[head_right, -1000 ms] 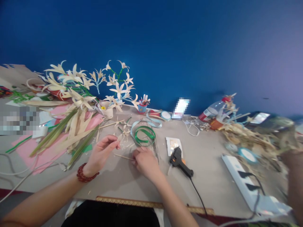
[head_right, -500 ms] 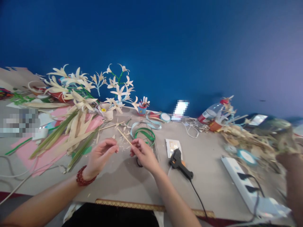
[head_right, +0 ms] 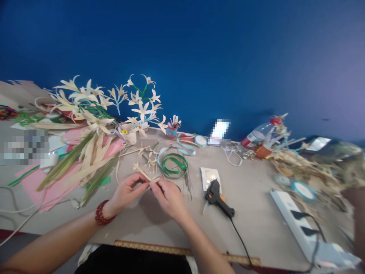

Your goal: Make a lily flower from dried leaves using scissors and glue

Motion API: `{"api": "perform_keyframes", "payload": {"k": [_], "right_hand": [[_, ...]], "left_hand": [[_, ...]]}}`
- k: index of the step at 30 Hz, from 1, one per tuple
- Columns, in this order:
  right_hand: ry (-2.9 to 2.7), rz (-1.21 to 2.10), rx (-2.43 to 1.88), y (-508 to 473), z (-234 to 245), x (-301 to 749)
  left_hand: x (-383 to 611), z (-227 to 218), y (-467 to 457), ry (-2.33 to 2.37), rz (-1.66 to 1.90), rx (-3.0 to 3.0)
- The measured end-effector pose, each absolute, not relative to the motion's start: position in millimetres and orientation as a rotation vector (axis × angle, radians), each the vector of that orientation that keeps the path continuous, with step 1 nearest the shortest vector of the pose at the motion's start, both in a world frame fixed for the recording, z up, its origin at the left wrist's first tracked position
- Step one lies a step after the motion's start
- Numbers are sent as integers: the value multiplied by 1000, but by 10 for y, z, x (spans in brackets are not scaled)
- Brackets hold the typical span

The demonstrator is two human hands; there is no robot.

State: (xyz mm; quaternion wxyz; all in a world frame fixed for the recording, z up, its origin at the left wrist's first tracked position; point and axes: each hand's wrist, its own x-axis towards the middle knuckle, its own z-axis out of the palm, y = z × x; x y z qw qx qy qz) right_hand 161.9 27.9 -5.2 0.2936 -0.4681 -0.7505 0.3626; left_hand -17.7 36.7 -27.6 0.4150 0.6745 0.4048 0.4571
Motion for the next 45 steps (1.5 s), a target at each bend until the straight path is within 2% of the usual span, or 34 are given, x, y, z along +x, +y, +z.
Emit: {"api": "perform_keyframes", "payload": {"k": [3,9,14,17,20,25,28,30,35,38,40,42,45], "right_hand": [[-1855,1162,-1203,292,-123,1625],[-1214,1913,-1007,265,-213,1588],[-911,2305,-786,260,-121,1701],[-922,2212,-717,295,-23,1888],[-1049,1836,-903,325,20,1961],[-1734,1292,-1180,279,-70,1714],[-1844,1123,-1187,244,-120,1605],[-1748,1258,-1163,230,-138,1584],[-1118,2052,-931,201,-139,1599],[-897,2330,-745,211,-110,1706],[-851,2383,-591,243,-86,1828],[-858,2275,-511,283,-67,1935],[-1038,1943,-802,308,-74,1944]], "left_hand": [[-185,-264,369,1001,1131,1750],[-200,-176,378,927,1104,1831],[-222,-154,389,852,1065,1829],[-239,-192,426,868,1088,1770],[-238,-221,458,925,1132,1703],[-201,-233,429,930,1115,1747],[-198,-244,404,926,1092,1761],[-208,-242,393,903,1074,1772],[-224,-171,366,839,1059,1806],[-226,-130,373,793,1072,1824],[-235,-129,396,785,1091,1799],[-245,-145,423,819,1123,1746],[-246,-176,441,849,1148,1696]]}}
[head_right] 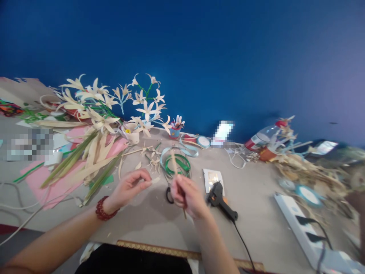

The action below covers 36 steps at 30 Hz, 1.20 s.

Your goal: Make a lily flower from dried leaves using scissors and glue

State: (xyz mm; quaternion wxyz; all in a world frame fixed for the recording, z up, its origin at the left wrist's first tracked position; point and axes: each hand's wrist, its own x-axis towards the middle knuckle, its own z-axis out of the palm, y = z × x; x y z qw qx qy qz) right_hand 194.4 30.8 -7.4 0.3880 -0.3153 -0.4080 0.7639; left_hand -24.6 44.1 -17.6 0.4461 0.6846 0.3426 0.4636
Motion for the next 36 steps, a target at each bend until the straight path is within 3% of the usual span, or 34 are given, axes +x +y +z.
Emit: {"api": "perform_keyframes", "payload": {"k": [6,8,10,15,19,22,25,36], "right_hand": [[-1763,1262,-1176,229,-146,1624],[-1784,1205,-1196,215,-147,1585],[-1669,1381,-1183,212,-142,1586],[-1111,2206,-900,227,-137,1683],[-898,2414,-569,265,-127,1905],[-840,2143,-496,314,-104,2018],[-858,1740,-806,331,-114,1896],[-1333,1155,-1152,192,-154,1466]], "left_hand": [[-222,-212,402,917,1124,1779],[-229,-210,393,914,1113,1813],[-236,-200,384,895,1096,1837],[-230,-153,363,828,1081,1861],[-229,-131,391,807,1089,1832],[-229,-158,436,893,1129,1616],[-199,-221,459,926,1161,1293],[-63,-342,334,843,1089,1019]]}}
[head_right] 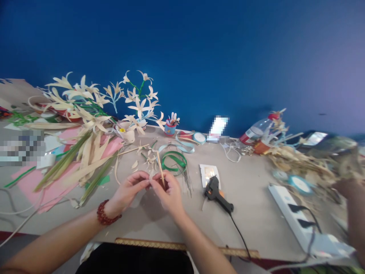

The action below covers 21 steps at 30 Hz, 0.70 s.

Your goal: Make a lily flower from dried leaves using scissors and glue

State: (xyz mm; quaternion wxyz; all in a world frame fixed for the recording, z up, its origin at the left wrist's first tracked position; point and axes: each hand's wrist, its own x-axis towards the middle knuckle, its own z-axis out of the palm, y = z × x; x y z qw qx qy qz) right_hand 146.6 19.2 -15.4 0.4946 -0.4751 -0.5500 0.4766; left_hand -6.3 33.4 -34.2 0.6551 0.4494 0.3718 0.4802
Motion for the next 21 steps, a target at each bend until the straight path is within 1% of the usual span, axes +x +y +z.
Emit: {"api": "perform_keyframes", "payload": {"k": [3,5,9,12,17,21], "right_hand": [[-1489,1004,-1142,224,-144,1532],[-1581,978,-1119,248,-139,1581],[-1767,1108,-1170,278,-132,1681],[-1842,1150,-1168,295,-129,1735],[-1716,1290,-1113,323,-127,1773],[-1552,1432,-1098,326,-138,1765]], "left_hand": [[-75,-344,328,833,1076,1079],[-98,-332,333,800,1061,1107],[-152,-260,375,686,1020,1193],[-175,-200,417,690,942,1281],[-191,-167,444,766,840,1429],[-196,-178,432,814,869,1557]]}}
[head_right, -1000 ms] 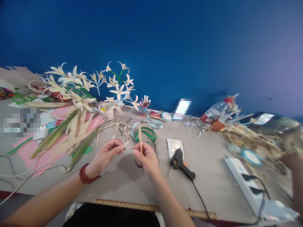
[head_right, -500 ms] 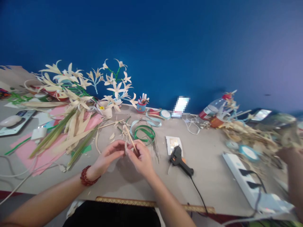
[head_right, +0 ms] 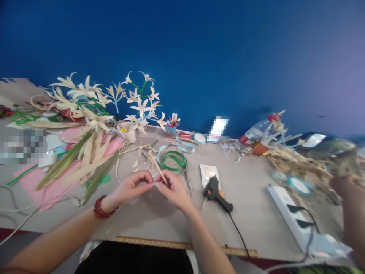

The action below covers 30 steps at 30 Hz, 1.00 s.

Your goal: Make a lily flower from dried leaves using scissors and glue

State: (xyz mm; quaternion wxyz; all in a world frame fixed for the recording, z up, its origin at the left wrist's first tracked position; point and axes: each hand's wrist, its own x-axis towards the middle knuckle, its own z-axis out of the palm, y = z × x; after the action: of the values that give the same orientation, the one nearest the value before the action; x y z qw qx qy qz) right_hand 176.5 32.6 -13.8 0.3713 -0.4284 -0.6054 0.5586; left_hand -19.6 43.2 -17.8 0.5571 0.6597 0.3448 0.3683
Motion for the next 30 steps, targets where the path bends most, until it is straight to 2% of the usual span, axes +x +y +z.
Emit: {"api": "perform_keyframes", "payload": {"k": [5,9,12,18,26,28,30], "right_hand": [[-1601,1297,-1215,297,-180,1687],[-1807,1143,-1233,263,-236,1588],[-1773,1170,-1234,254,-283,1550],[-1573,1427,-1181,252,-287,1542],[-1016,2323,-713,221,-131,1699],[-959,2366,-577,246,-90,1811],[-950,2234,-610,282,-67,1888]], "left_hand": [[-194,-175,427,861,1104,1437],[-201,-209,435,860,1136,1434],[-205,-247,439,845,1131,1474],[-196,-241,431,783,1111,1454],[-206,-165,407,691,1039,1346],[-215,-188,433,686,1076,1316],[-213,-208,456,694,1125,1282]]}}
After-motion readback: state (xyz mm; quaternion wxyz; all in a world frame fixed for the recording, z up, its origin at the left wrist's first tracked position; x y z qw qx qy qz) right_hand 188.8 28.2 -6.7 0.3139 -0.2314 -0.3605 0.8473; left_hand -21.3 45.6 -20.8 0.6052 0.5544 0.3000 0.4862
